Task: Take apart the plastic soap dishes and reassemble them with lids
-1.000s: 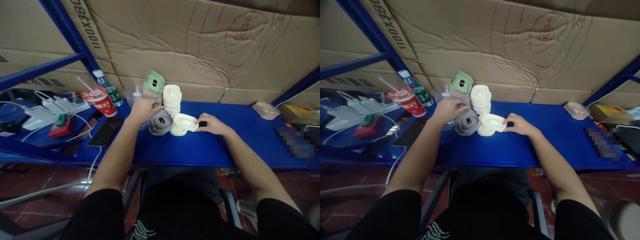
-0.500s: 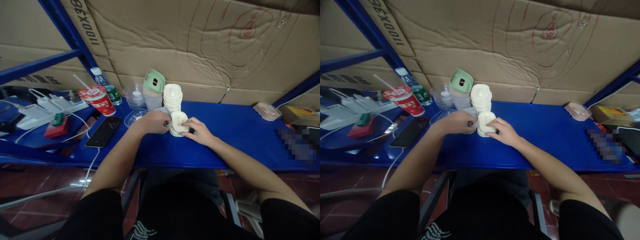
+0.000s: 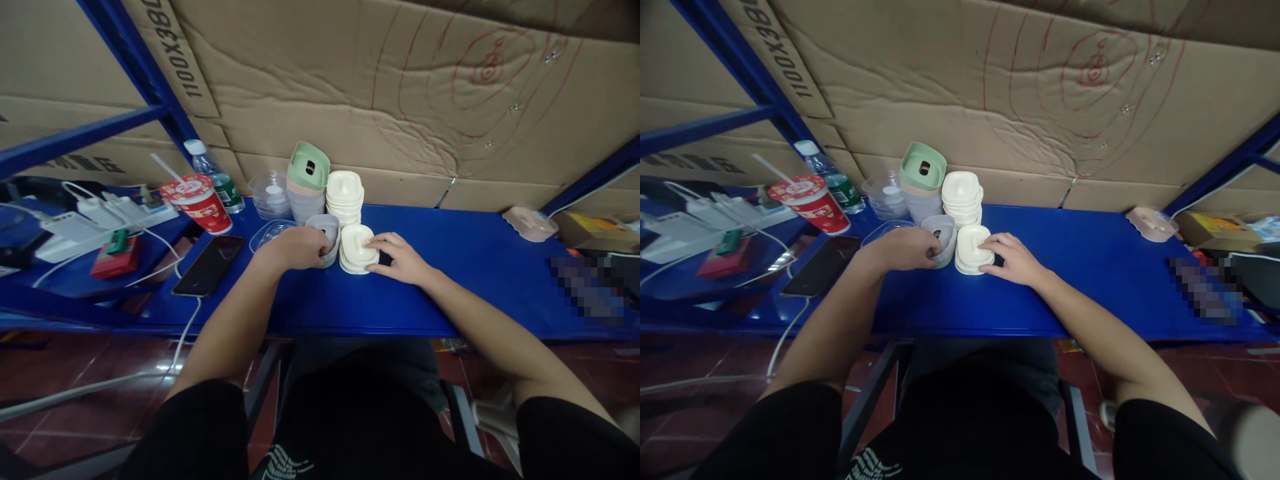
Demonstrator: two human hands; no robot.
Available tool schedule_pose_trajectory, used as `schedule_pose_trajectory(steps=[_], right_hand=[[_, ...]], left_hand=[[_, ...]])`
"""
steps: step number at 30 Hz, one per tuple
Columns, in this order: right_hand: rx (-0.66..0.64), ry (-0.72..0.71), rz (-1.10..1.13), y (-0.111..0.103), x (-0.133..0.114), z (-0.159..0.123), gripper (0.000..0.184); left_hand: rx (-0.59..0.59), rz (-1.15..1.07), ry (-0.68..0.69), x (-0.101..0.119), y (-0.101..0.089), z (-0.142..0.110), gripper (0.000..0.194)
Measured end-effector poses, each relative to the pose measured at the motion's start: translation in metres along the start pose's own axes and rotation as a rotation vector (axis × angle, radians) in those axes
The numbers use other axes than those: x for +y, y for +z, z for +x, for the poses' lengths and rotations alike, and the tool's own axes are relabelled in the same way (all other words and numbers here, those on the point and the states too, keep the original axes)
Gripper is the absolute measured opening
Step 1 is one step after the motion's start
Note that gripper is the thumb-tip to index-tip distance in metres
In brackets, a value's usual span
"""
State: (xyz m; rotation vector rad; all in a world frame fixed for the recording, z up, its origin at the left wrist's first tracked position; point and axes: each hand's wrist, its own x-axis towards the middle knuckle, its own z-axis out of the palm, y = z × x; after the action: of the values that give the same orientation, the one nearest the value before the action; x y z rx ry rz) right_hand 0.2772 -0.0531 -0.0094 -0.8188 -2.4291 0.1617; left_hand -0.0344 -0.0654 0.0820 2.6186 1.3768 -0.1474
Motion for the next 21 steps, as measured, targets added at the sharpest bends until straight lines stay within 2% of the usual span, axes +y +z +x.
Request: schedule_pose_trajectory(steps=[3, 6, 8, 10, 12, 14, 17, 19, 21], right_hand=[[0.093, 0.043, -0.083, -0.016, 0.014, -0.001, 0.052], [0.274, 0.166, -0.238, -0.047, 0.05, -0.009, 0.054], [0.381, 0.328, -0.369, -0.073, 0.082, -0.02, 0.056], [0.441, 0.561, -0.502, -0.099, 0.115, -0.037, 0.055], [0.422, 0.807, -0.611, -0.125, 0.145, -0.058, 0.058], [0.315, 0.953, -0.689, -0.149, 0.171, -0.082, 0.068], [0.251, 1.193, -0.775, -0.178, 0.199, -0.113, 0.085], [0.202, 1.343, -0.771, -0.185, 0.209, -0.126, 0.088], [0.124, 1.411, -0.786, -0.18, 0.208, -0.13, 0.081]], left_hand=[[-0.024, 0.014, -0.031, 0.0, 0.001, 0.001, 0.021], [-0.043, 0.019, -0.029, -0.001, 0.0, 0.002, 0.031], [-0.026, -0.009, -0.032, -0.002, 0.0, 0.002, 0.039], [0.011, -0.049, -0.026, -0.003, 0.002, 0.004, 0.042], [0.033, -0.07, 0.0, -0.006, 0.006, 0.007, 0.044], [0.044, -0.076, 0.037, -0.008, 0.01, 0.011, 0.044], [0.075, -0.094, 0.039, -0.009, 0.012, 0.014, 0.046], [0.088, -0.094, 0.013, -0.008, 0.011, 0.013, 0.048], [0.096, -0.084, 0.004, -0.005, 0.008, 0.012, 0.048]])
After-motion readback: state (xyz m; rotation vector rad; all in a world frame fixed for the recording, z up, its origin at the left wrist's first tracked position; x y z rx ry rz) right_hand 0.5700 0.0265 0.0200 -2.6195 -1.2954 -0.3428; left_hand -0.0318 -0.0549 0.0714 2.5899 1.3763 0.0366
